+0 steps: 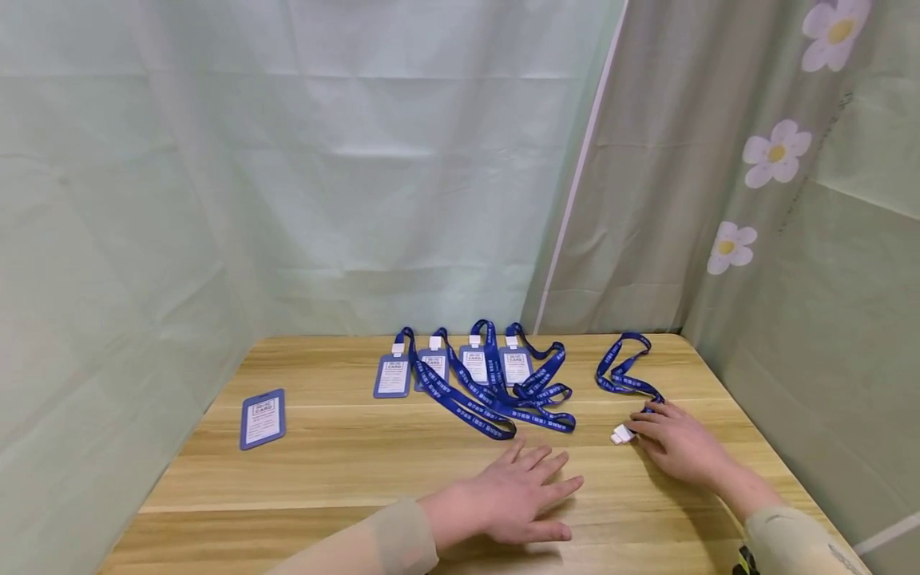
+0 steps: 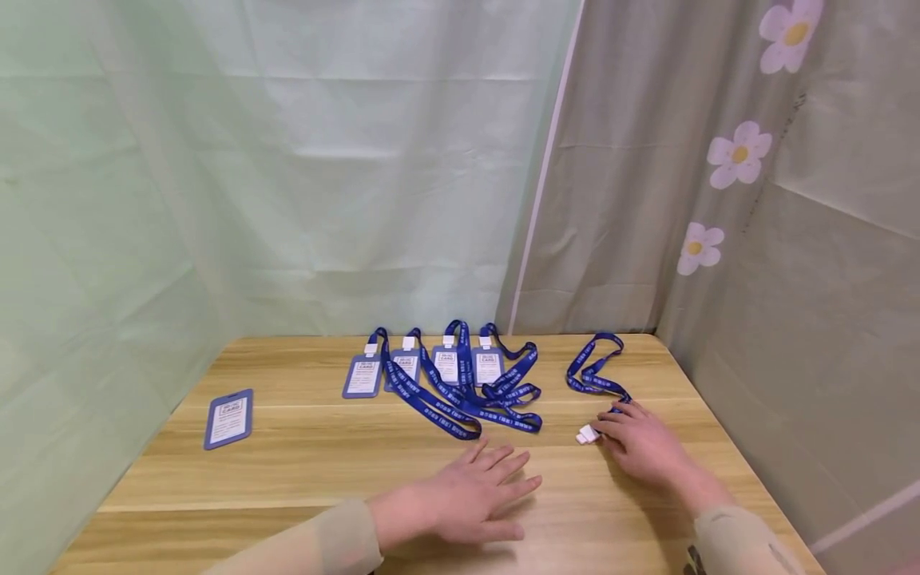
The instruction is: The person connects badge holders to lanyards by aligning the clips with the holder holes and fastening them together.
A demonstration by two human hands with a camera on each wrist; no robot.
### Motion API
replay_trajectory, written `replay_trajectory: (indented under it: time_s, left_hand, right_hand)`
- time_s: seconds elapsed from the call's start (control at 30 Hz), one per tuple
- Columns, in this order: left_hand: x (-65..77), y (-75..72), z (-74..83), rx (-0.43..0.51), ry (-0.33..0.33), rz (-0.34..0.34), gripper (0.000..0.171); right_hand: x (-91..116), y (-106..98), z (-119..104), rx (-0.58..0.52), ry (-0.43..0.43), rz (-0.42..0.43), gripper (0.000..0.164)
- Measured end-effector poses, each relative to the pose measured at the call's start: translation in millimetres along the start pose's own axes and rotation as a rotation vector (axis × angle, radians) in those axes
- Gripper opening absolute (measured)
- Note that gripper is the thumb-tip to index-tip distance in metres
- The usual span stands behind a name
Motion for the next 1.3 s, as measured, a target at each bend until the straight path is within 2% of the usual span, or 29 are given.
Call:
replay_trajectory:
  time_s: [0.17,0.3,0.4,0.77,0.87,1.13,1.3]
  left_hand:
    - [1.1,5.3,2.4,0.003,0.012,-0.012,0.074]
    - [3.6,7.7,0.0,0.009,0.013,-0.009,0.074]
    - [5.5,7.5,-2.2,0.016,0.014,-0.004,0.075]
    - [8.7,14.1,-7.5,0.052,0.005,-0.023,0.073]
    - [11.4,13.8,-9.2,0.061,0.007,-0.018,0.073]
    - [18.9,16.9,-13.3,0.075,0.011,-0.005,0.074]
    - [30.0,20.4,-27.5,0.115,0.003,0.014,0.074]
  right_hand:
    - [7,-3,-18,0.028,-0.046,0.071,0.037]
    - [10,-1,-34,0.035,-0.065,0.092,0.038]
    - [7,0,-40,0.002,-0.054,0.102,0.04]
    - [-2,18,-34,-0.307,0.105,0.027,0.03]
    - [-4,19,-42,-0.322,0.119,0.019,0.03]
    - [-12,21,-64,-0.319,0.078,0.001,0.037]
    - [-15,25,-64,-0.355,0.088,-0.025,0.033]
Point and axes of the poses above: each hand's wrist, its own x-axis away from the middle knuckle, its own y-axis out of the palm, z = x × y, the point moved 10 cm from there along -x, towards the middle knuckle, and after that the axes turned 14 degrees about -z, right-handed, at the moved point
